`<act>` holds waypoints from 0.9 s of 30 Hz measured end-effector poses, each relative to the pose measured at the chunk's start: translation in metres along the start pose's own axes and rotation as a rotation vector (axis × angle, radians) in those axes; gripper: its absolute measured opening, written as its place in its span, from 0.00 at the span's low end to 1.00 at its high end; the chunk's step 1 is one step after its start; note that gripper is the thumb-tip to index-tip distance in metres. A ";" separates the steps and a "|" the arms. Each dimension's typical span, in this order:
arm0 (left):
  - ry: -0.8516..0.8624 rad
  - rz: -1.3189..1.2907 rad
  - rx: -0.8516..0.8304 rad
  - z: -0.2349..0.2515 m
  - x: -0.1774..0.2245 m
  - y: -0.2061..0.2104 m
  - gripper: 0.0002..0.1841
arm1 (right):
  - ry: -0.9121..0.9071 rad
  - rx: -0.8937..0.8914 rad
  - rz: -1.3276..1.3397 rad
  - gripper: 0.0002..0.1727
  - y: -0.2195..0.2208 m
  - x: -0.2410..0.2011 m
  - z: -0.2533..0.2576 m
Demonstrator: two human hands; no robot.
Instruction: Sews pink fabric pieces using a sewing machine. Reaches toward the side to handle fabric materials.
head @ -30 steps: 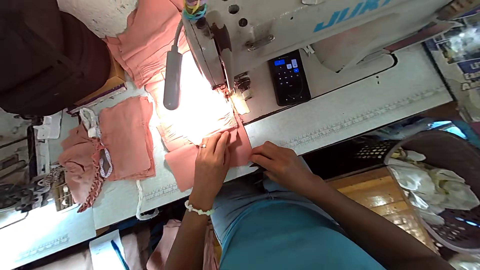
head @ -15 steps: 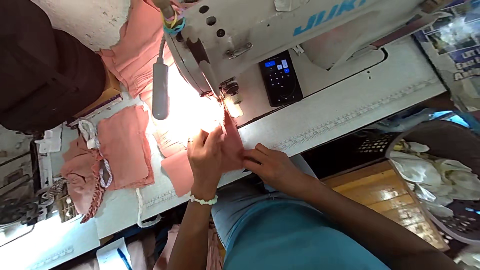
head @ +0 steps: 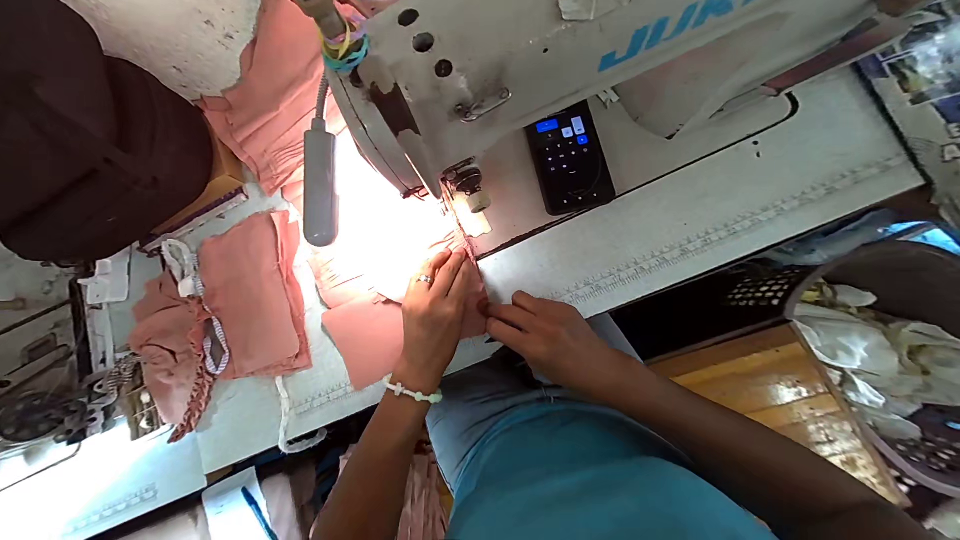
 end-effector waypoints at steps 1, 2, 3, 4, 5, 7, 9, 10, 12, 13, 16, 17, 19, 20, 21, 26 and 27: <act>0.001 -0.014 -0.008 0.003 -0.004 0.002 0.12 | -0.002 -0.003 0.005 0.09 0.001 0.003 0.005; 0.002 -0.035 -0.019 0.007 -0.009 0.005 0.12 | -0.005 -0.005 0.012 0.09 0.002 0.006 0.010; 0.006 -0.052 -0.031 0.011 -0.013 0.007 0.12 | -0.009 -0.005 0.019 0.10 0.004 0.011 0.014; 0.013 -0.061 -0.043 0.015 -0.017 0.008 0.12 | -0.013 -0.002 0.025 0.10 0.007 0.015 0.018; 0.021 -0.064 -0.048 0.019 -0.021 0.009 0.12 | -0.016 0.008 0.029 0.10 0.009 0.019 0.021; 0.039 -0.055 -0.056 0.024 -0.026 0.009 0.13 | -0.020 0.033 0.028 0.10 0.012 0.024 0.024; 0.059 -0.053 -0.047 0.024 -0.025 0.003 0.12 | -0.006 0.056 0.032 0.09 0.014 0.028 0.022; 0.065 -0.057 -0.034 0.023 -0.023 -0.001 0.11 | 0.004 0.070 0.030 0.08 0.015 0.028 0.020; 0.059 -0.059 -0.007 0.015 -0.018 -0.007 0.08 | 0.028 0.097 0.016 0.06 0.014 0.028 0.017; 0.046 -0.063 0.003 0.011 -0.016 -0.010 0.07 | 0.039 0.104 0.012 0.06 0.013 0.029 0.016; 0.023 -0.061 0.023 -0.001 -0.013 -0.013 0.08 | 0.041 0.105 0.000 0.06 0.013 0.028 0.015; 0.024 -0.057 0.028 -0.002 -0.013 -0.013 0.08 | 0.038 0.103 -0.007 0.06 0.013 0.028 0.015; 0.029 -0.056 0.043 -0.004 -0.014 -0.014 0.09 | 0.035 0.092 -0.017 0.06 0.013 0.028 0.015; 0.027 -0.066 0.048 -0.004 -0.014 -0.014 0.08 | 0.033 0.091 -0.019 0.06 0.013 0.028 0.015; 0.024 -0.084 0.044 -0.006 -0.015 -0.014 0.08 | 0.031 0.090 -0.023 0.06 0.013 0.027 0.015; 0.017 -0.127 -0.031 -0.006 -0.011 -0.013 0.09 | 0.025 0.094 -0.039 0.06 0.013 0.025 0.014; 0.024 -0.117 -0.037 -0.005 -0.010 -0.013 0.08 | 0.028 0.090 -0.037 0.06 0.012 0.025 0.013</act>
Point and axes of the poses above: each hand's wrist, its own z-axis towards the middle knuckle, its own y-axis out of the palm, x = y × z, the point moved 5 cm from there along z, towards the middle knuckle, and after that the axes turned 11 degrees about x, right-handed, at the moved point
